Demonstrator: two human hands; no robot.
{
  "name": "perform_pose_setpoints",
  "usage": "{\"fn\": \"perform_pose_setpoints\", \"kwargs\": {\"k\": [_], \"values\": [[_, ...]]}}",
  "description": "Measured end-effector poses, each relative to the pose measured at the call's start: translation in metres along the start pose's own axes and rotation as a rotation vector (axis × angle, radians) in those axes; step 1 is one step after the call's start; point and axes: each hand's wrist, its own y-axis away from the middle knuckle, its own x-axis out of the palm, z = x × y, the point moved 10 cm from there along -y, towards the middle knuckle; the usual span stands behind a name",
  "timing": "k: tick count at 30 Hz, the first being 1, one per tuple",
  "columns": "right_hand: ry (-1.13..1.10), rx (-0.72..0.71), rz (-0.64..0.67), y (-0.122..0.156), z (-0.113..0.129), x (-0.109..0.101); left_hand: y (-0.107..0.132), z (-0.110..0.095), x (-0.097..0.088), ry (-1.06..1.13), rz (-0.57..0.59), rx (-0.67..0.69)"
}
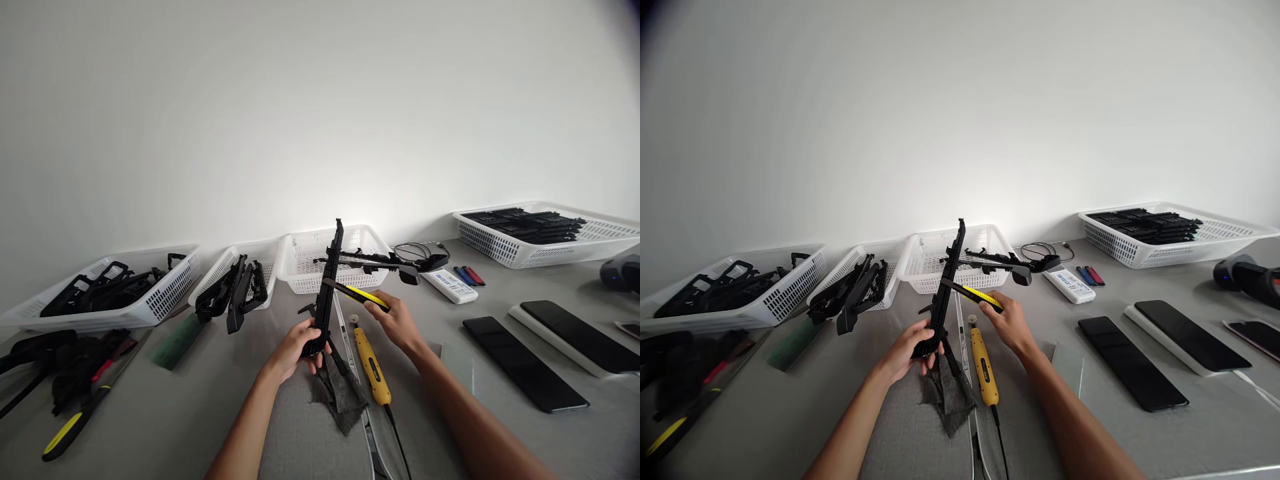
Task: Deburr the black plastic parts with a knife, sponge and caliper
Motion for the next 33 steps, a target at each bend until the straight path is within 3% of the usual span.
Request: {"fn": "perform_pose_setpoints", "kwargs": {"k": [5,11,16,21,27,33], "values": [[-0.040,-0.091,0.185,0.004,0.011,0.020,-0.004,-0.004,0.001,0.024,-0.021,0.077],[-0.004,-0.057,0.050,0.002,0.006,0.004,-0.006,-0.005,0.006,0.034,0.003,0.088],[-0.031,-0.070,0.128,0.002,0.009,0.009,-0.005,-0.005,0.006,0.061,0.011,0.093],[-0.020,-0.041,0.063,0.001,0.005,0.000,-0.006,-0.012,-0.004,0.128,-0.071,0.162],[-0.071,-0.069,0.268,0.003,0.009,0.021,-0.009,-0.012,-0.017,0.156,-0.176,0.222],[-0.118,-0.047,0.294,0.003,0.012,0.022,-0.009,-0.013,-0.018,0.171,-0.216,0.251]]}}
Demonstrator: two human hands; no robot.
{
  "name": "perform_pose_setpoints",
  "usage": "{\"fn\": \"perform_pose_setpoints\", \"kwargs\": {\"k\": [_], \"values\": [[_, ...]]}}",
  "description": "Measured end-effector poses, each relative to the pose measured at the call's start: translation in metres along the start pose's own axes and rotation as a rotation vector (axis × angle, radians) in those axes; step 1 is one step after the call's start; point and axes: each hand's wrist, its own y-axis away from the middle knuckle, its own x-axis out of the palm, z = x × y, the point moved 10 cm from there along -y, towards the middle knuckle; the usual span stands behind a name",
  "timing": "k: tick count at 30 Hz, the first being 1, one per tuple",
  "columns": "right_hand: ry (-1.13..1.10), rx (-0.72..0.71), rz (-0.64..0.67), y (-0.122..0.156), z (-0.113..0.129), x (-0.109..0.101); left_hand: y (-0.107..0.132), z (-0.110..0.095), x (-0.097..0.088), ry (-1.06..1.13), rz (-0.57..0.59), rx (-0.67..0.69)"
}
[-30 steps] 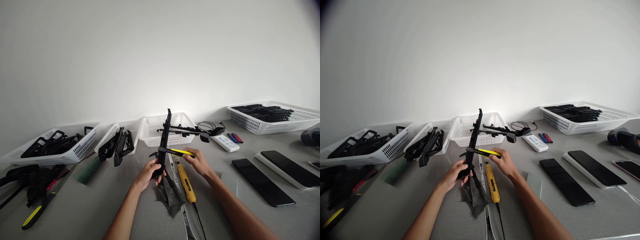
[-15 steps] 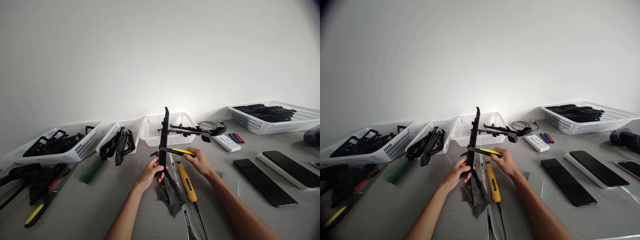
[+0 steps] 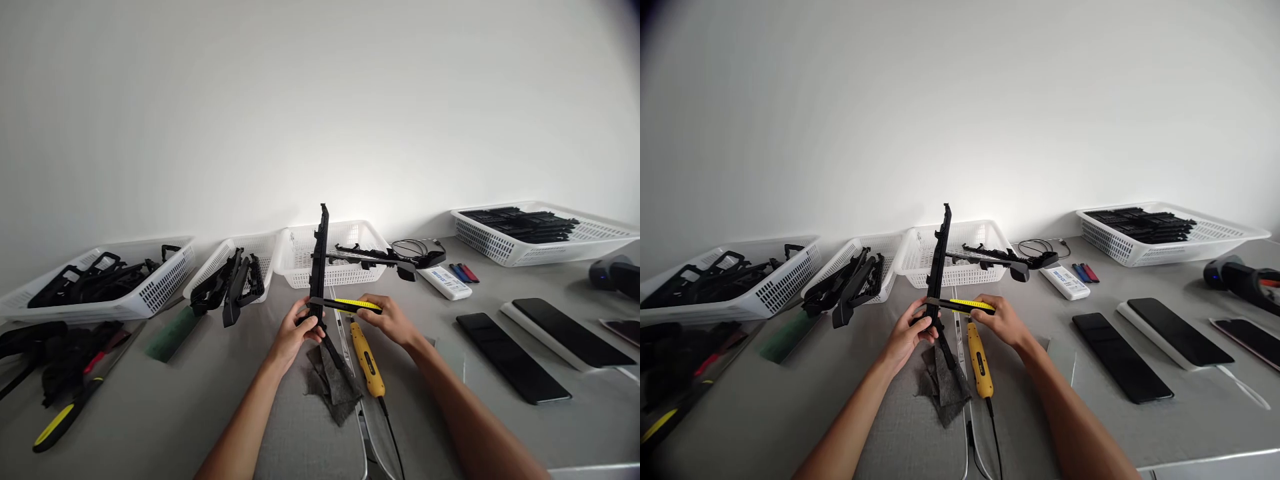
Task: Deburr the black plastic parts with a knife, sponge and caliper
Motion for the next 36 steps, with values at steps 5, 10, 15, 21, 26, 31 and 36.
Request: {"fn": "perform_pose_setpoints", "kwargs": {"k": [5,10,15,21,26,31,36], "values": [[-0.021,0.000,0.023,0.000,-0.002,0.002,0.001,-0.003,0.002,0.016,-0.014,0.027],[0.050,-0.024,-0.037,-0.002,-0.006,0.001,-0.002,-0.003,0.001,0.054,0.009,0.056],[0.057,-0.021,-0.142,0.000,-0.005,-0.008,-0.001,-0.007,0.000,0.084,0.010,0.065],[-0.003,-0.029,-0.064,-0.001,-0.003,0.000,0.001,-0.012,-0.002,0.163,0.001,0.089],[0.019,0.001,-0.182,0.001,-0.007,-0.014,0.002,-0.016,0.003,0.164,0.036,0.096],[-0.027,-0.019,-0.032,-0.001,-0.004,0.004,0.003,-0.017,0.005,0.172,0.041,0.064],[0.011,-0.013,-0.106,-0.002,-0.007,-0.003,0.004,-0.016,0.008,0.180,0.077,0.053]]}}
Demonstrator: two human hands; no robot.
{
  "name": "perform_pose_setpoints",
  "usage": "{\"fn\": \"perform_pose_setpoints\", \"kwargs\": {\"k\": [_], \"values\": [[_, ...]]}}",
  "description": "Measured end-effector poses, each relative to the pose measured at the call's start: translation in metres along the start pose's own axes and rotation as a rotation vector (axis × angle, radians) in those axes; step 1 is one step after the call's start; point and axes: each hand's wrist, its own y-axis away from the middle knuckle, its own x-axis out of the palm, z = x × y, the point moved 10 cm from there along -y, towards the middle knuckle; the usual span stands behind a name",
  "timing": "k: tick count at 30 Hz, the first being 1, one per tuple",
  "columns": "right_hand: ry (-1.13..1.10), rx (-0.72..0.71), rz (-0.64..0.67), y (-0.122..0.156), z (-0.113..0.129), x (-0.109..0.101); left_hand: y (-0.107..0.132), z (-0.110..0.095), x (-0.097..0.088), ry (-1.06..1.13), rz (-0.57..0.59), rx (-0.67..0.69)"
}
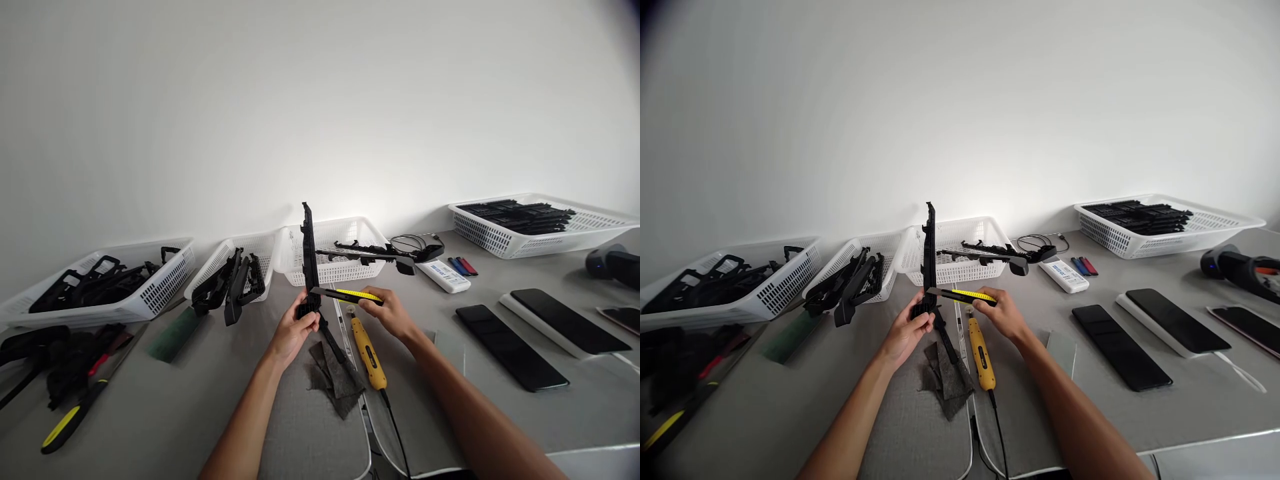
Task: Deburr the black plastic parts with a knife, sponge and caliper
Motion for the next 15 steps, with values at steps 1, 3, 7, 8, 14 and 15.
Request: {"fn": "perform_pose_setpoints", "kwargs": {"k": [1,3,7,8,14,15], "values": [[-0.002,0.001,0.003,0.000,0.000,0.000,0.000,0.001,0.000,-0.004,0.004,0.001],[-0.002,-0.002,0.013,0.000,0.000,0.001,-0.001,0.004,-0.004,-0.032,0.001,0.001],[0.010,0.015,0.011,0.000,-0.001,0.000,-0.005,0.011,-0.015,-0.152,-0.036,0.033],[0.011,0.022,0.006,0.001,-0.002,0.000,-0.007,0.011,-0.017,-0.182,-0.046,0.054],[-0.018,0.027,0.022,0.001,-0.001,0.000,-0.010,0.002,-0.015,-0.256,-0.063,0.171],[-0.026,0.027,0.036,0.001,-0.001,0.001,-0.010,0.000,-0.015,-0.260,-0.068,0.178]]}}
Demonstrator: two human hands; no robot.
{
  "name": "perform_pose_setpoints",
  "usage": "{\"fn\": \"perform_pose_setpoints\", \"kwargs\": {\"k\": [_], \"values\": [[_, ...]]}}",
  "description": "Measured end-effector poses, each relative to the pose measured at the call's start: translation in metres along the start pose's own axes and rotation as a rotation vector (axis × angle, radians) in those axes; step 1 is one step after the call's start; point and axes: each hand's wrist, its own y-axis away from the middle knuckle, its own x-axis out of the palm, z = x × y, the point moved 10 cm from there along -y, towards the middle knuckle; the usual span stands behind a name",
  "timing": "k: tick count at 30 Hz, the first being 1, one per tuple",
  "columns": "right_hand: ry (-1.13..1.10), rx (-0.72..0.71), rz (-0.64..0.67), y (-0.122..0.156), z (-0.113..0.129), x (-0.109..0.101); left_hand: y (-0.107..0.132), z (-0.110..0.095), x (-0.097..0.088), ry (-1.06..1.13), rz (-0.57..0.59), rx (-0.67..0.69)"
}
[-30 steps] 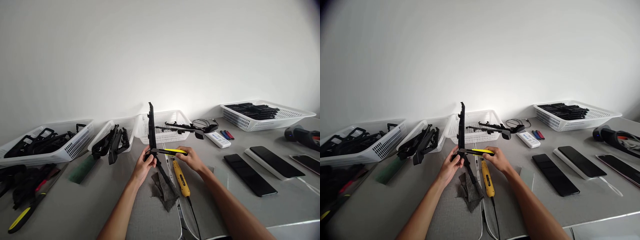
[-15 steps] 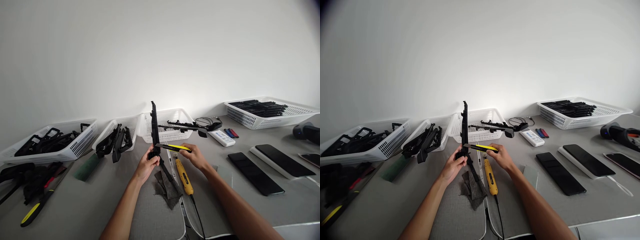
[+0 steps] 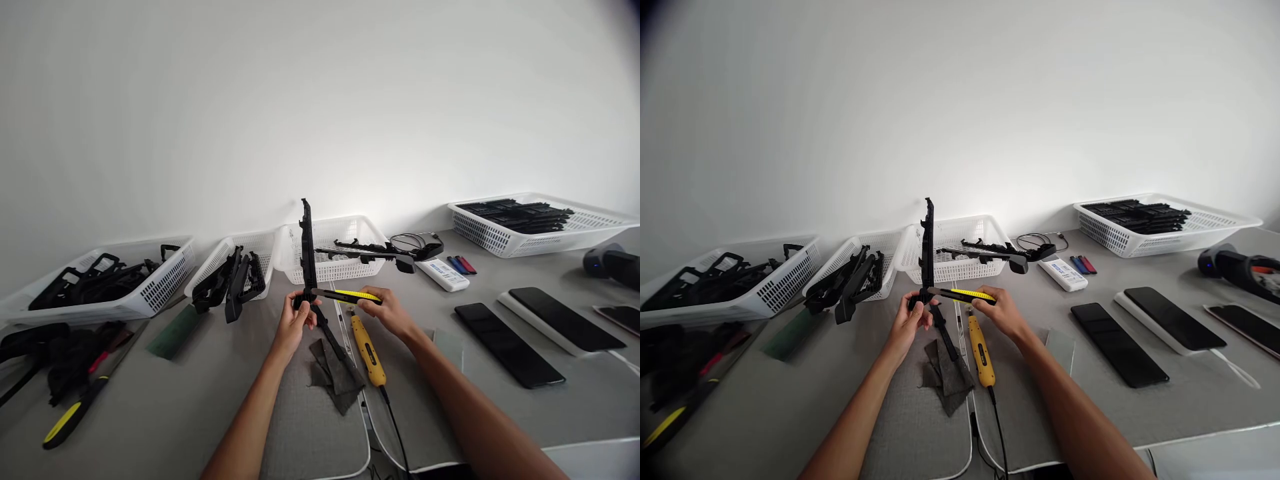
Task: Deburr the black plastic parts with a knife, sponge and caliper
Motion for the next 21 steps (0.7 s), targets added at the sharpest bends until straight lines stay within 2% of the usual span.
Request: {"fn": "perform_pose_setpoints", "kwargs": {"k": [2,6,11,16,21], "values": [[-0.006,-0.001,0.010,0.000,0.000,0.001,0.000,-0.003,-0.001,-0.006,-0.015,0.007],[0.012,-0.008,-0.087,0.000,0.001,-0.010,-0.002,-0.006,-0.007,-0.015,-0.061,0.025],[-0.016,-0.011,-0.005,0.000,0.002,-0.001,-0.003,-0.009,-0.016,-0.053,-0.117,0.055],[-0.021,0.007,-0.105,0.002,0.003,-0.012,-0.003,-0.011,-0.017,-0.103,-0.131,0.047],[0.010,-0.023,0.000,0.001,0.006,-0.001,-0.002,-0.011,-0.015,-0.132,-0.136,0.041]]}}
